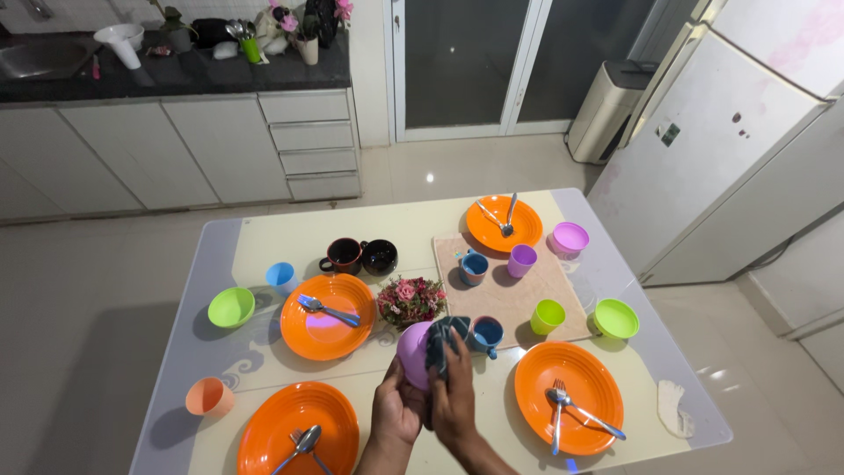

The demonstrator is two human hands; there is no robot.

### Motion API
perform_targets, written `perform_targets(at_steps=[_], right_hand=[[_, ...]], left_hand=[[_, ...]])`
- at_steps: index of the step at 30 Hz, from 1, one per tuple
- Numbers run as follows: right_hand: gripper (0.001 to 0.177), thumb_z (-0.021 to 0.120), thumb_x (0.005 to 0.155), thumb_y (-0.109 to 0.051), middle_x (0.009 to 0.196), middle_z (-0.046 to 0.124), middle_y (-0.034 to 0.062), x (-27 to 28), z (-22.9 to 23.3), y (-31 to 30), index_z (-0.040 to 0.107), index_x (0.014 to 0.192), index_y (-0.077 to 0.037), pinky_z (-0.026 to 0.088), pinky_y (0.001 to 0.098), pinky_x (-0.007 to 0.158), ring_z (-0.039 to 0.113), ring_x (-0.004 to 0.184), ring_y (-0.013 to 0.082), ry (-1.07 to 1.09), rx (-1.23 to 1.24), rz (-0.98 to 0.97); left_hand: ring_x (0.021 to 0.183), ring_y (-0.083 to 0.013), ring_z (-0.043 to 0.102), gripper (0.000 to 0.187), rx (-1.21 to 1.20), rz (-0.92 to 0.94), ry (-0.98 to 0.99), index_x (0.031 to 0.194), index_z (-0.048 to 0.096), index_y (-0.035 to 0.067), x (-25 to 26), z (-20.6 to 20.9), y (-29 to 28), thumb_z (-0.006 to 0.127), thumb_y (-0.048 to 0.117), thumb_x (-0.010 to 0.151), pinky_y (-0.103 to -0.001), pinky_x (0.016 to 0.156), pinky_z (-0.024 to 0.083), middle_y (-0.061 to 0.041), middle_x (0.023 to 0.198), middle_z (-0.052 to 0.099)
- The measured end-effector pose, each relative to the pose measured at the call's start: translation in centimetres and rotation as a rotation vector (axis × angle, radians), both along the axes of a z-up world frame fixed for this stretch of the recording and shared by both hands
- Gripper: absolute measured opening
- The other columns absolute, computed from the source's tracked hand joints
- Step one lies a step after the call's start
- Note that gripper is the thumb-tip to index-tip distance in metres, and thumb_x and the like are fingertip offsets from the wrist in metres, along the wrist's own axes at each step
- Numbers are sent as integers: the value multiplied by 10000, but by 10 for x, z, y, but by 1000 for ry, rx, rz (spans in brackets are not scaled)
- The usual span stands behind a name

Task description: The person wipes a bowl and a mug using a cloth, then places them back onto a table set with dishes and cups.

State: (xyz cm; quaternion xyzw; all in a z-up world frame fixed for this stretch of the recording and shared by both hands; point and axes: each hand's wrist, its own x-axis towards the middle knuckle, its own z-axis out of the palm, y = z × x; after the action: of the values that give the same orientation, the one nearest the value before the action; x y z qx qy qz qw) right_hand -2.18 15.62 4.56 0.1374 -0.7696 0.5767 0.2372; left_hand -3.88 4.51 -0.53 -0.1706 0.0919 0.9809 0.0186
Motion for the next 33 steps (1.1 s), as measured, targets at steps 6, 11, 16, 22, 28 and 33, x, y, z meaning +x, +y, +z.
perform_targets(at_steps=[6,11,16,22,28,33], right_hand=[[293,566,986,-146,1068,717,137,-39,16,30,693,1208,-2,516,324,889,662,973,221,-317,-228,183],[259,620,993,-213,841,690,72,-51,26,37,723,1016,23,495,288,721,601,781,138,-480,-33,348],[262,613,996,-211,857,696,45,-46,19,30,725,1032,24,509,274,742,619,804,123,-492,-25,440],[355,527,1017,-142,1197,658,145,-23,-1,15,630,1328,-7,493,320,966,622,1091,216,-407,-403,243],[478,528,951,-54,1633,331,204,5,2,6,542,1429,-36,309,422,1208,356,1515,373,-91,-55,169],[577,670,835,-54,1652,290,196,9,15,10,652,1397,-180,205,587,1206,197,1519,517,48,341,154]], left_hand=[[985,-194,707,306,-150,-191,101,1273,616,18,9,7,-16,514,199,1049,-350,870,566,-104,1132,726],[914,-175,713,290,-360,-371,70,1220,655,11,9,11,-29,539,190,1023,-322,829,574,-94,1070,741],[1015,-205,706,251,-369,-427,64,1210,633,1,-4,-12,-39,530,116,1011,-362,935,574,-114,1135,719],[1086,-238,673,327,-169,-164,-61,1259,603,-5,-10,-10,-28,487,210,1041,-432,1016,526,-137,1177,699],[1144,-259,679,364,-41,-18,-40,1300,576,0,-8,16,-11,462,212,1027,-441,1037,519,-151,1242,696],[1111,-254,653,333,-214,25,-29,1341,563,41,-3,31,-2,490,204,1060,-428,999,538,-151,1241,648]])
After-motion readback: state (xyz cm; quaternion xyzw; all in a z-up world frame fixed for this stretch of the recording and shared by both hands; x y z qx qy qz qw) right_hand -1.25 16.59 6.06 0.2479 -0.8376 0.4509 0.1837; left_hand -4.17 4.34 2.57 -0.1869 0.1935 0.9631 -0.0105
